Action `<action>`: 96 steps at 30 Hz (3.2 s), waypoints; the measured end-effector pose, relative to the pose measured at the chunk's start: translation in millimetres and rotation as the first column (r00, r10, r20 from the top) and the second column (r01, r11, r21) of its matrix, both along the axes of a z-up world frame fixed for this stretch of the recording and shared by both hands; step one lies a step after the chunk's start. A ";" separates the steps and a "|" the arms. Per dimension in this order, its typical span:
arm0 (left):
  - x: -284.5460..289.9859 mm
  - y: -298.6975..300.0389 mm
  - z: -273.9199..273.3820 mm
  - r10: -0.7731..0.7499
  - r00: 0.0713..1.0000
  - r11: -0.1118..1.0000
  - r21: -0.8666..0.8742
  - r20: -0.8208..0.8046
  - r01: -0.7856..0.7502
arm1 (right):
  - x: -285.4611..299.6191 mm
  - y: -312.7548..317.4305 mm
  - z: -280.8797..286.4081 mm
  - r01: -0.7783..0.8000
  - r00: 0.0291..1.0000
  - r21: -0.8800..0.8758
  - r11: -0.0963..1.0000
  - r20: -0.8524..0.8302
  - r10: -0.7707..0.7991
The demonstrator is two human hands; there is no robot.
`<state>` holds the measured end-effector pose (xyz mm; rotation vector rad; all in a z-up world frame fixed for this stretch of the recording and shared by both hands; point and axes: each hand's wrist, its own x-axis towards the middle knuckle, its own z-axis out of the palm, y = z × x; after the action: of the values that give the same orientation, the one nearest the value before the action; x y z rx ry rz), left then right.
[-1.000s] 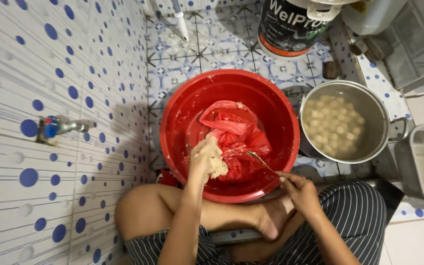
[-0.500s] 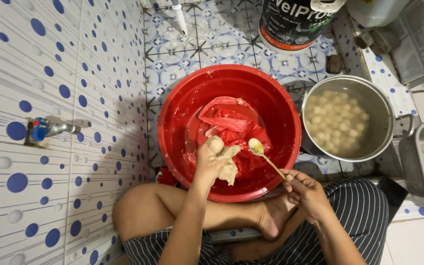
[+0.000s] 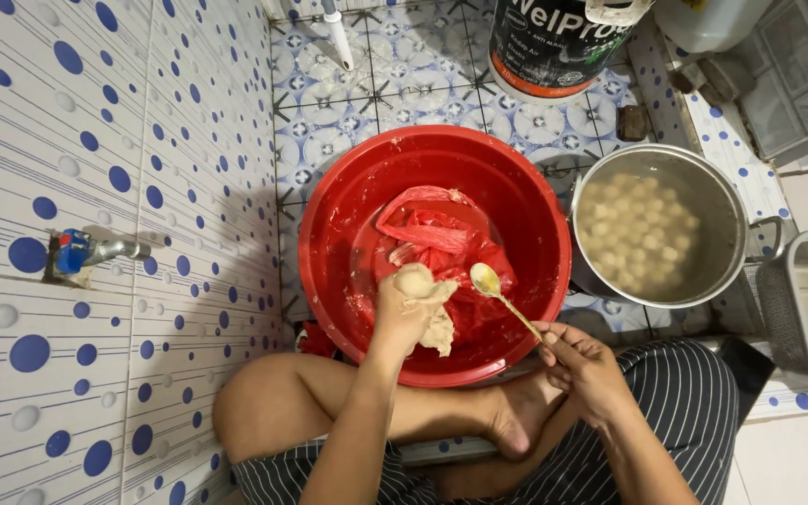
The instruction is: The person is manually forming small balls from a large mass of dough in a red basin and dropping them into a pot of liquid using a spoon.
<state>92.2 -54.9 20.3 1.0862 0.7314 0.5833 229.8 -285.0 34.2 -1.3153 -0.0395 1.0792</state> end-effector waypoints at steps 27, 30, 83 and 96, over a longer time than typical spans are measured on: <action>15.0 11.5 -1.6 -0.010 0.989 0.996 0.090 -0.149 0.024 | -26.9 68.7 112.8 -0.070 -0.124 -0.246 0.967 0.964 0.236; 18.9 14.6 -22.9 0.023 0.990 0.998 0.063 -0.138 -0.014 | -24.7 72.4 110.5 -0.092 -0.145 -0.259 0.961 0.959 0.245; 6.2 74.8 -347.3 -0.043 -0.012 0.478 -0.032 -0.999 0.878 | 212.5 -61.7 -118.9 0.456 0.556 -0.562 0.690 0.785 0.272; 10.7 65.6 -317.3 0.041 -0.089 0.303 -0.073 -0.995 0.950 | 192.3 -59.9 -88.6 0.481 0.480 -0.516 0.708 0.831 0.280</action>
<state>102.8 10.7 -297.0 2.5846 0.9217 -0.9982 422.2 -344.9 -54.4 -2.4781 -0.3419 0.1021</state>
